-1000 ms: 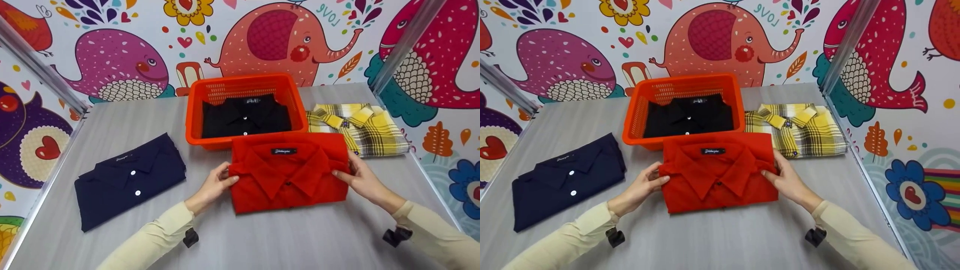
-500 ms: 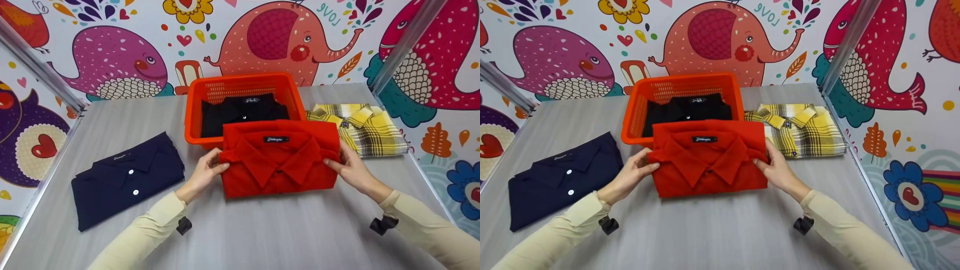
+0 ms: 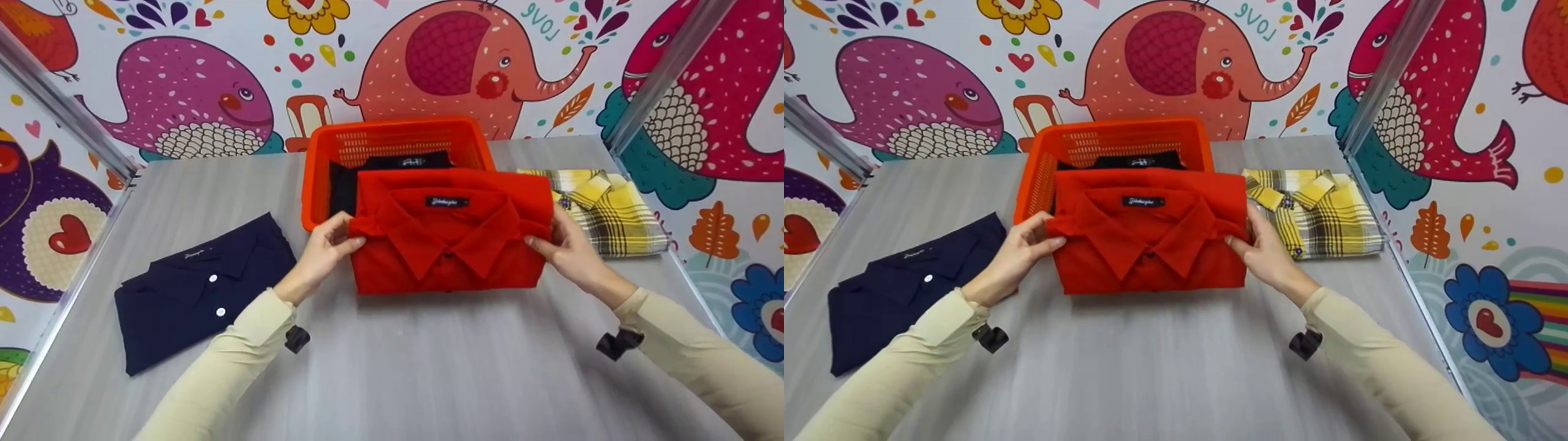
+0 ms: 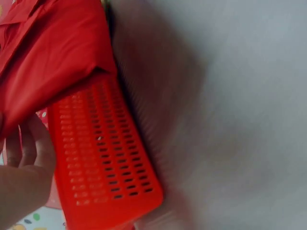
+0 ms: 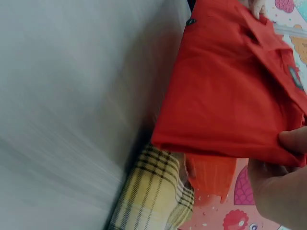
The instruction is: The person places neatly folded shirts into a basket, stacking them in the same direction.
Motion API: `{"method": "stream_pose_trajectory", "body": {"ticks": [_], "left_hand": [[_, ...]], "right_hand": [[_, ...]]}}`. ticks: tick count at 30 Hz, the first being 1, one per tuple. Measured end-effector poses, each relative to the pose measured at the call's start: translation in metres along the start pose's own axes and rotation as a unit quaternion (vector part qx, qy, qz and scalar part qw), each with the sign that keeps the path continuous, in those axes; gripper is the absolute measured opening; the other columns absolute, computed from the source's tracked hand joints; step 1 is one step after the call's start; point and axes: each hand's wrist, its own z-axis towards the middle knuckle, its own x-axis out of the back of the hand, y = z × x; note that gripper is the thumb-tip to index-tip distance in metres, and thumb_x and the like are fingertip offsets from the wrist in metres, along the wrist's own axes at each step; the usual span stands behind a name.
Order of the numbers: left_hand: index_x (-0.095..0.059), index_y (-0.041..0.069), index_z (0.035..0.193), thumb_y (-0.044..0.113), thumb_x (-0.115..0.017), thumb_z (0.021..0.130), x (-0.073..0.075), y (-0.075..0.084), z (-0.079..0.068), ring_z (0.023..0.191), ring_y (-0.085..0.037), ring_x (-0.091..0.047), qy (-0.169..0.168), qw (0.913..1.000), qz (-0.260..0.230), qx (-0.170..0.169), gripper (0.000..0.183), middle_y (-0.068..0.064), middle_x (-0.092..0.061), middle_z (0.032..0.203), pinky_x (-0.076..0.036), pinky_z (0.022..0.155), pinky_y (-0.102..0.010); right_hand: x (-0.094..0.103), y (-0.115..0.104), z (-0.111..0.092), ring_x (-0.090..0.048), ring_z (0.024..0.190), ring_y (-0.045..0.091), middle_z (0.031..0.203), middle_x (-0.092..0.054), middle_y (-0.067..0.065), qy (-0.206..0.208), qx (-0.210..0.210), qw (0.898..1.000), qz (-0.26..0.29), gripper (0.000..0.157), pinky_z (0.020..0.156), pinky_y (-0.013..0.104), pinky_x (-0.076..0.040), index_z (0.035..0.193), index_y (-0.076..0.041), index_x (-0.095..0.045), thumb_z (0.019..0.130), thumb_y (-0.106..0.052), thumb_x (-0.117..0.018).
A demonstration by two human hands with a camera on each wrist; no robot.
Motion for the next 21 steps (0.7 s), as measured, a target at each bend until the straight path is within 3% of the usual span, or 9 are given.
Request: {"method": "stream_pose_trajectory", "body": {"ticks": [6, 12, 21], "left_hand": [[-0.061, 0.001, 0.095, -0.006, -0.064, 0.086, 0.006, 0.010, 0.010, 0.089, -0.020, -0.055, 0.000, 0.9997, 0.017, -0.016, 0.012, -0.005, -0.062, 0.093, -0.042, 0.079, -0.030], [-0.060, -0.003, 0.097, -0.009, -0.063, 0.085, 0.017, 0.024, 0.024, 0.087, -0.021, -0.059, 0.005, 0.9987, 0.010, -0.050, 0.014, -0.005, -0.064, 0.094, -0.049, 0.073, -0.029], [-0.062, -0.001, 0.096, -0.008, -0.063, 0.086, 0.034, 0.044, 0.044, 0.087, -0.023, -0.060, 0.042, 0.9955, 0.002, -0.084, 0.013, -0.006, -0.066, 0.092, -0.049, 0.079, -0.031]], "right_hand": [[0.006, -0.005, 0.019, -0.063, 0.098, 0.018, 0.120, -0.059, 0.006, -0.009, 0.009, 1.000, 0.000, 0.059, 0.082, 0.027, -0.053, 0.143, -0.004, -0.036, 0.090, 0.013, -0.055], [0.005, -0.016, 0.034, -0.061, 0.103, 0.020, 0.125, -0.057, 0.008, -0.003, 0.026, 1.000, -0.004, 0.054, 0.087, 0.026, -0.050, 0.140, -0.005, -0.041, 0.091, 0.009, -0.056], [0.000, -0.041, 0.066, -0.056, 0.111, 0.025, 0.128, -0.055, 0.012, 0.007, 0.053, 0.998, 0.017, 0.049, 0.092, 0.029, -0.048, 0.138, -0.006, -0.045, 0.092, 0.010, -0.053]]}}
